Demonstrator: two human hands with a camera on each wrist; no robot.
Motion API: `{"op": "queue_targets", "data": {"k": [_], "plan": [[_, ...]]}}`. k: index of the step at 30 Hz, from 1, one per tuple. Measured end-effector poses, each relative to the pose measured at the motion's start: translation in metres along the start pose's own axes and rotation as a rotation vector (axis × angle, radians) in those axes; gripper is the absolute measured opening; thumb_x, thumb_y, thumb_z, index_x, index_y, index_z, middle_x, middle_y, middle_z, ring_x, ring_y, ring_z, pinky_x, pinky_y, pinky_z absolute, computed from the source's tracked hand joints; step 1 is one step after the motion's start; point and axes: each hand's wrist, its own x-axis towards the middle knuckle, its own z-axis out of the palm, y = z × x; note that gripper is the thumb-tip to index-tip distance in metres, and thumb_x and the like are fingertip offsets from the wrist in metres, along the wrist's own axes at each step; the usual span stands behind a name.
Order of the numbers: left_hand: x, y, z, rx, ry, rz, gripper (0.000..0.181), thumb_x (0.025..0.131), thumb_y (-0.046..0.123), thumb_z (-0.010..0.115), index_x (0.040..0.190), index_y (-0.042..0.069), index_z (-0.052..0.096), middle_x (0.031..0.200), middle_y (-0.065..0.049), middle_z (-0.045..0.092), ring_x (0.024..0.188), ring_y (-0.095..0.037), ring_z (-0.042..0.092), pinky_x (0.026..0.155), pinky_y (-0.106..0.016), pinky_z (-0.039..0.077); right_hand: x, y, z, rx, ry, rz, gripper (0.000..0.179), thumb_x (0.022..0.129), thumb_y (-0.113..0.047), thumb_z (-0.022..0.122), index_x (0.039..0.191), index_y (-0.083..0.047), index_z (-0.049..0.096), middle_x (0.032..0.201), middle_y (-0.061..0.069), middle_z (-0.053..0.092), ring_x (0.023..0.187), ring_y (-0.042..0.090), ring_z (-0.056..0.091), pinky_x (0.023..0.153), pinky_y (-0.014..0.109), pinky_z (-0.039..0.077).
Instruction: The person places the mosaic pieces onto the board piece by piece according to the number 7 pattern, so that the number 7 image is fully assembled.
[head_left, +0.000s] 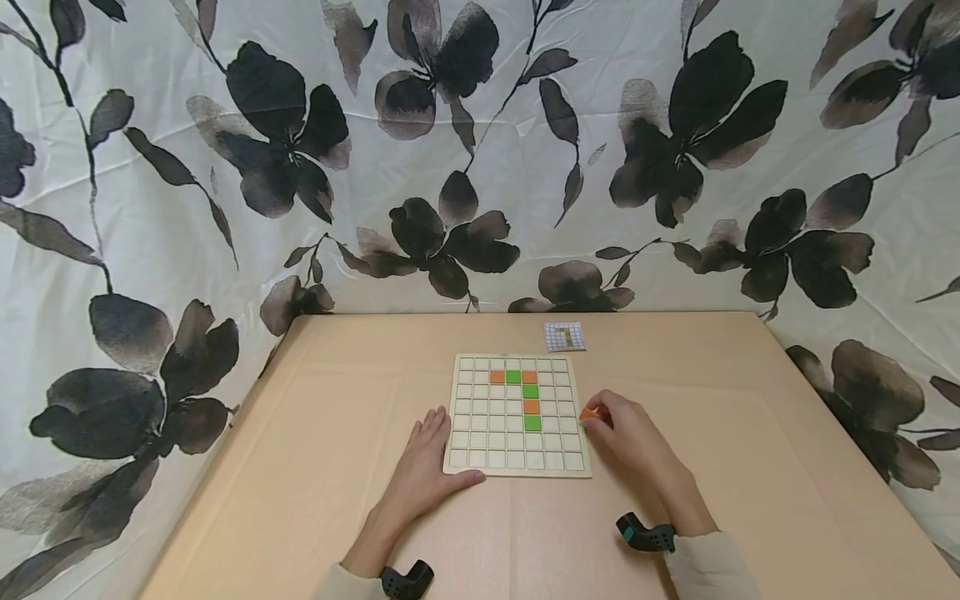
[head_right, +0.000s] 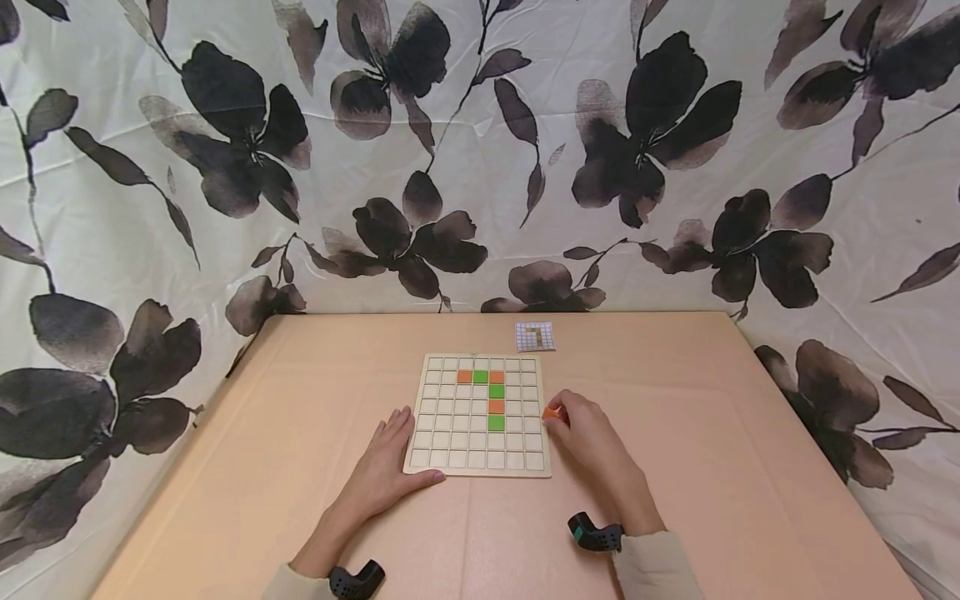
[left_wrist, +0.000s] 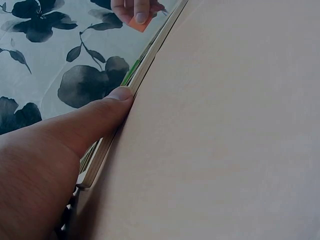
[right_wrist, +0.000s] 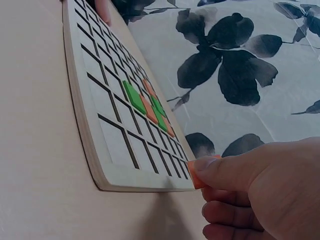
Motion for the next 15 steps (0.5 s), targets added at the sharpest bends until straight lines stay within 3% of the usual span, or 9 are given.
{"op": "queue_targets", "data": {"k": [15], "plan": [[-0.001, 0.001, 0.0, -0.012, -0.002, 0.001, 0.113, 0.073, 0.065, 0.079, 0.153, -0.002, 0.035, 0.163, -0.021, 0.03, 0.155, -0.035, 0.021, 0.131, -0.049, 0.016, -0.002, -0.019, 0.017, -0.013, 0.006, -0.059, 0.017, 0.093, -0.021, 0.072, 0.106, -0.011, 0.065, 0.089, -0.001, 0.061, 0.082, 0.014, 0.054, 0.068, 0.022, 0.05]]}}
